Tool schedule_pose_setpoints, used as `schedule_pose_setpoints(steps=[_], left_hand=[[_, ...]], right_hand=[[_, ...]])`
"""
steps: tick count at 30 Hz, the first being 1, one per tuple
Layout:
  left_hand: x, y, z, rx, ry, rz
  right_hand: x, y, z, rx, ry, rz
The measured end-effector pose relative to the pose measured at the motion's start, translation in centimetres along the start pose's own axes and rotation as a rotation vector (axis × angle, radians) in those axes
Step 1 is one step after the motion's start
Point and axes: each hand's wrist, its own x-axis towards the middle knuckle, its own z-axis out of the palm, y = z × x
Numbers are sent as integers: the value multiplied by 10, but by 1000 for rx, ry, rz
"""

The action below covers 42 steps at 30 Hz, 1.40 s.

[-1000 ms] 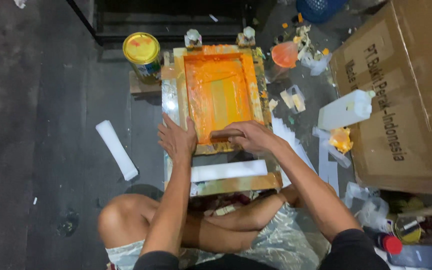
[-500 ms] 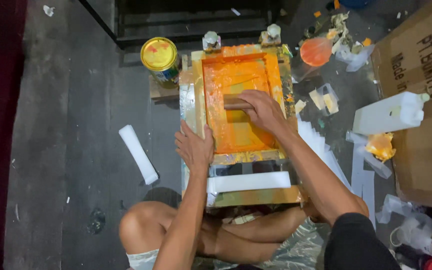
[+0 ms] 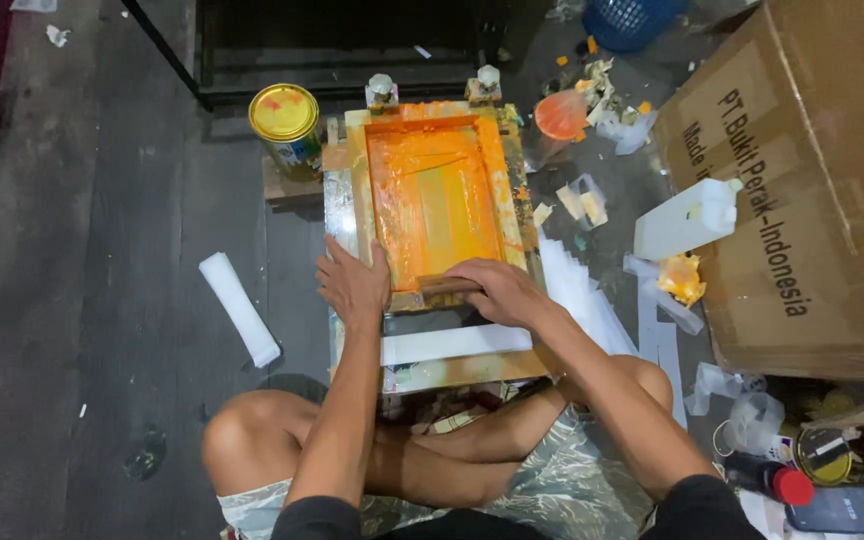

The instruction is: Screen printing orange ink onto small white strips using a manual screen and squeegee

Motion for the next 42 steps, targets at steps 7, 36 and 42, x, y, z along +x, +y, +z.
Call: schedule_pose_setpoints(steps=[7,36,42], left_hand=[[-5,9,-13,-37,-15,-39],[-5,10,-13,-16,-8,-7],[-5,5,-10,-68,-57,-24]], right_hand=[[14,-24,-28,101,-70,33],[3,3,-3,85,62,-53],[5,-14,-18,120,-80,74]])
